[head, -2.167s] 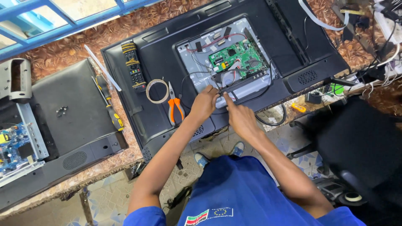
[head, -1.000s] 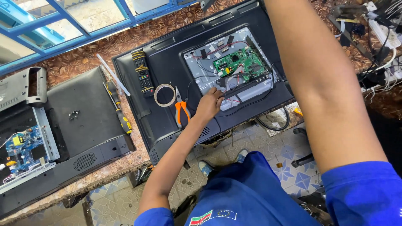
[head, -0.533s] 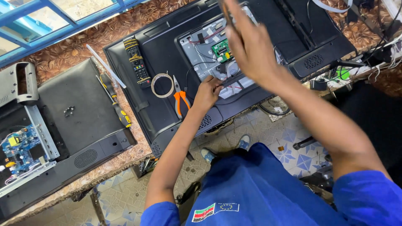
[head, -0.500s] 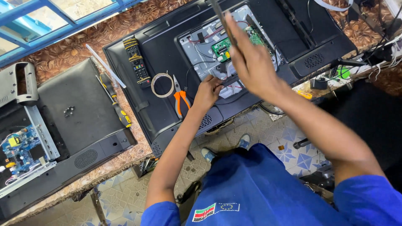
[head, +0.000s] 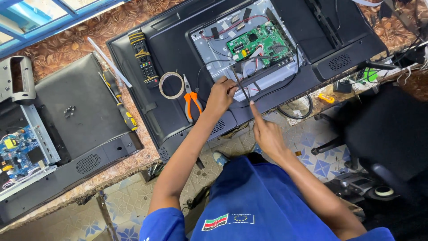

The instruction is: The person works on the internal wiring of an open television chassis, using a screwdriver to adjust connections on the circuit board. They then use pliers to strip the insulation from a wire and continue manipulating the internal components.

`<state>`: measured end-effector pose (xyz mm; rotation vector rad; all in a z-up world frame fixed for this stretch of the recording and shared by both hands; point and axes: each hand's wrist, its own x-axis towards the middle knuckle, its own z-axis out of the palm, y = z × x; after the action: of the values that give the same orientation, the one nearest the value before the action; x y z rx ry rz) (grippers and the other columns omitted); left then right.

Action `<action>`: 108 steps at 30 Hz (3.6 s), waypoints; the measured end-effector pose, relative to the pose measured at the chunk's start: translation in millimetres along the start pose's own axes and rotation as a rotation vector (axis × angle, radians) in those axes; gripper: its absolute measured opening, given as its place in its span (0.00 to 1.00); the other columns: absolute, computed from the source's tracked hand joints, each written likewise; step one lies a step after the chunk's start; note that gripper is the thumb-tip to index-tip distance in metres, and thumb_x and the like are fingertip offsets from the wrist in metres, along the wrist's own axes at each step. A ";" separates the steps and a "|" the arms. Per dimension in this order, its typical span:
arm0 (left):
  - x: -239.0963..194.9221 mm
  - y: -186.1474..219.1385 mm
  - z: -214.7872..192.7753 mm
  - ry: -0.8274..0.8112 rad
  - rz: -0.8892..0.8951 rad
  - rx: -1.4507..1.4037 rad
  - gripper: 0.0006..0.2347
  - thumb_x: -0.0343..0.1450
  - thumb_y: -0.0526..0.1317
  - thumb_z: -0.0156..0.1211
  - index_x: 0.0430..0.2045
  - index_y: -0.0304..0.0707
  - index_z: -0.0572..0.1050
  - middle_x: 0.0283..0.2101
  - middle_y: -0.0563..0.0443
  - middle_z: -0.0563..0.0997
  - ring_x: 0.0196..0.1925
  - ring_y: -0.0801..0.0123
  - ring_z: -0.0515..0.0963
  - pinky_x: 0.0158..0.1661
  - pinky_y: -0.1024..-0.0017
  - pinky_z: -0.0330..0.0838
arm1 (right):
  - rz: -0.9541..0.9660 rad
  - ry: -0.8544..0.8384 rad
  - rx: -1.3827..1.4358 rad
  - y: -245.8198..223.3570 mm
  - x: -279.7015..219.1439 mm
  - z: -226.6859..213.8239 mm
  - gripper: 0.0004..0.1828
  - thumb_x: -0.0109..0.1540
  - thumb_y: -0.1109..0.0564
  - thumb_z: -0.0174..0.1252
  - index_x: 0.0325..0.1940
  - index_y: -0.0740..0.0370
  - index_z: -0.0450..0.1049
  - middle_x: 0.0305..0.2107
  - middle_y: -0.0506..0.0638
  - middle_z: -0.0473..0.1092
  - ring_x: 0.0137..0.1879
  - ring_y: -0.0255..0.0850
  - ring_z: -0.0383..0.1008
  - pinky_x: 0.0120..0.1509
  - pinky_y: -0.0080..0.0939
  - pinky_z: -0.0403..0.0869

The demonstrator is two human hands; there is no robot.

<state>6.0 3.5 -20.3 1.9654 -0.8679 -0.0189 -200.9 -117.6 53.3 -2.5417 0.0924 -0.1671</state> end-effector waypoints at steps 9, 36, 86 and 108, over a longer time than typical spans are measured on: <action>-1.8 8.2 -2.6 -0.001 -0.009 -0.002 0.03 0.71 0.33 0.64 0.33 0.30 0.79 0.28 0.41 0.73 0.27 0.47 0.79 0.28 0.63 0.76 | -0.012 0.038 -0.103 -11.7 -0.4 -0.1 0.37 0.65 0.67 0.45 0.80 0.58 0.55 0.15 0.58 0.72 0.16 0.51 0.71 0.21 0.47 0.67; -1.6 18.3 -7.0 -0.068 0.042 0.119 0.06 0.76 0.36 0.53 0.31 0.33 0.74 0.29 0.45 0.68 0.26 0.44 0.77 0.27 0.62 0.73 | 0.059 -0.014 -0.341 -19.9 9.3 -10.2 0.39 0.64 0.64 0.47 0.81 0.52 0.54 0.16 0.58 0.74 0.22 0.56 0.78 0.25 0.55 0.74; -4.9 4.4 3.0 -0.070 0.076 0.228 0.10 0.78 0.38 0.48 0.35 0.31 0.76 0.29 0.48 0.69 0.25 0.45 0.77 0.27 0.62 0.73 | 0.058 -0.082 -0.152 -8.7 16.3 -15.3 0.35 0.68 0.64 0.42 0.81 0.52 0.54 0.18 0.61 0.74 0.24 0.62 0.78 0.27 0.58 0.71; -2.0 4.8 -0.7 -0.117 0.107 0.289 0.09 0.78 0.36 0.46 0.34 0.31 0.74 0.29 0.49 0.67 0.24 0.52 0.74 0.28 0.64 0.71 | 0.085 -0.157 -0.262 -22.4 25.6 -18.0 0.38 0.67 0.64 0.43 0.82 0.51 0.50 0.21 0.61 0.75 0.27 0.64 0.78 0.29 0.62 0.73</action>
<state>2.0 3.8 -16.9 2.2000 -1.1012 0.0577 -177.4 -111.6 83.1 -2.7953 0.1698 0.0840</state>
